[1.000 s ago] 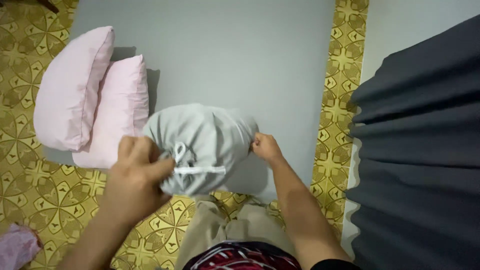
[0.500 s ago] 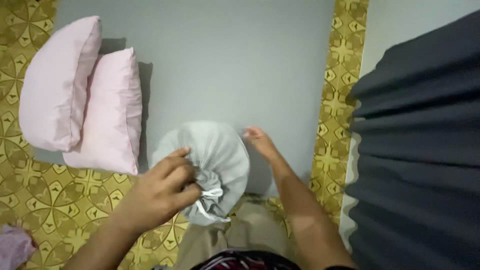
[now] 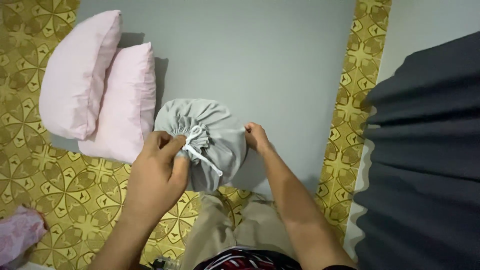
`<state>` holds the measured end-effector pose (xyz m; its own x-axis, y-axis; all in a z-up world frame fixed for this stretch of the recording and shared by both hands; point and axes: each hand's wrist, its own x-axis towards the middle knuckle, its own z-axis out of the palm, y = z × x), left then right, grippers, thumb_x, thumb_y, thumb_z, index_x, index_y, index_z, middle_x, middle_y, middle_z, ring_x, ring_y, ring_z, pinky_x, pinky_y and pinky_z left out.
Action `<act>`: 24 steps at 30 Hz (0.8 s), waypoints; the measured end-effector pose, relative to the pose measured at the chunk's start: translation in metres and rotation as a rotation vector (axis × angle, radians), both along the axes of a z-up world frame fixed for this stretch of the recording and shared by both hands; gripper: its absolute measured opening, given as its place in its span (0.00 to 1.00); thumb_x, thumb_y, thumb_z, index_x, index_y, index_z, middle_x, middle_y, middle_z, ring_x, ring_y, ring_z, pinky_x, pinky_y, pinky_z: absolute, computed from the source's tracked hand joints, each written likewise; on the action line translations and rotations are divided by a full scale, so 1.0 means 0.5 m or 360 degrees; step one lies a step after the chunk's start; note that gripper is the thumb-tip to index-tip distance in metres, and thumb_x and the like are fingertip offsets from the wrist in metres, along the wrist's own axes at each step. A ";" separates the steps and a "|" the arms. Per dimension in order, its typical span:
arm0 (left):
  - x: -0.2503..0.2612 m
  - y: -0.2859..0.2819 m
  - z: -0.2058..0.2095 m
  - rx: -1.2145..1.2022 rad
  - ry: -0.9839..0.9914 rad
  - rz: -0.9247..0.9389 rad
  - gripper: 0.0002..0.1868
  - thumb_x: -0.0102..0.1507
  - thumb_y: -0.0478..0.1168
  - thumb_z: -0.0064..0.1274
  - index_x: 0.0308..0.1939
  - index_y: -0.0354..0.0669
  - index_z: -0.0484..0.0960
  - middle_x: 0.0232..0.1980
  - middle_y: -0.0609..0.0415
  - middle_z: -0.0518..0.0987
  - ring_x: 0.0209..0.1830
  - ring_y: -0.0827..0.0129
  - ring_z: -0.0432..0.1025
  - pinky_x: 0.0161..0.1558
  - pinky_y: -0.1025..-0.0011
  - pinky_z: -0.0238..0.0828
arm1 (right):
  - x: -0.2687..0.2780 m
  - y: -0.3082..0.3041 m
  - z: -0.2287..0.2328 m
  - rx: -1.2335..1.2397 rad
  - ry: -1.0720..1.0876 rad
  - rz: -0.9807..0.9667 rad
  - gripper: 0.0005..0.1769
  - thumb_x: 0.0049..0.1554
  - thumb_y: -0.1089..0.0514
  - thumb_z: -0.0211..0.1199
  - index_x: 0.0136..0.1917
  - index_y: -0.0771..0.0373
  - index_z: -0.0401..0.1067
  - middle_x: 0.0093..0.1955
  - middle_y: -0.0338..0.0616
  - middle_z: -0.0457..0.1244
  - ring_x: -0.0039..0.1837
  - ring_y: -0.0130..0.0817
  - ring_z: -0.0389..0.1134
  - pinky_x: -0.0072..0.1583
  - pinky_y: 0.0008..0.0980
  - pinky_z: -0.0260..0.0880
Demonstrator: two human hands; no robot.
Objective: Putting a fresh cover on a bolster and smoothing it out on a bed.
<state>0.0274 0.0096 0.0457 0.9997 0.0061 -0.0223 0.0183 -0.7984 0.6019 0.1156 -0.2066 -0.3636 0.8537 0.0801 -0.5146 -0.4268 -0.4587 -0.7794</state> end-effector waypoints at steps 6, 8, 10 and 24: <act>0.019 0.012 -0.006 -0.0130 0.0020 0.0151 0.15 0.61 0.33 0.48 0.47 0.37 0.86 0.45 0.42 0.80 0.43 0.50 0.77 0.49 0.61 0.73 | 0.014 0.020 0.110 -0.0118 0.0272 -0.0109 0.16 0.61 0.44 0.56 0.47 0.58 0.69 0.39 0.38 0.65 0.41 0.32 0.66 0.45 0.37 0.69; 0.025 -0.003 0.007 -0.0025 -0.0008 0.0141 0.14 0.60 0.34 0.50 0.45 0.37 0.87 0.43 0.43 0.81 0.41 0.50 0.77 0.47 0.61 0.74 | 0.006 0.012 0.051 -0.0071 0.0281 -0.0161 0.17 0.62 0.45 0.56 0.47 0.61 0.68 0.38 0.41 0.65 0.40 0.34 0.66 0.44 0.38 0.69; 0.032 -0.006 0.015 0.0079 -0.0043 0.0136 0.12 0.59 0.34 0.52 0.43 0.38 0.88 0.42 0.43 0.82 0.39 0.50 0.78 0.45 0.61 0.74 | 0.006 0.015 -0.008 -0.0024 0.0284 -0.0207 0.18 0.62 0.45 0.56 0.46 0.65 0.68 0.38 0.44 0.66 0.40 0.35 0.65 0.43 0.40 0.69; -0.016 -0.050 -0.045 0.0809 -0.0184 0.0112 0.35 0.47 0.54 0.71 0.48 0.30 0.83 0.53 0.32 0.74 0.55 0.40 0.69 0.48 0.51 0.71 | -0.058 0.079 -0.095 0.0012 -0.0118 -0.0360 0.25 0.69 0.45 0.48 0.44 0.71 0.63 0.38 0.49 0.55 0.43 0.37 0.58 0.45 0.47 0.65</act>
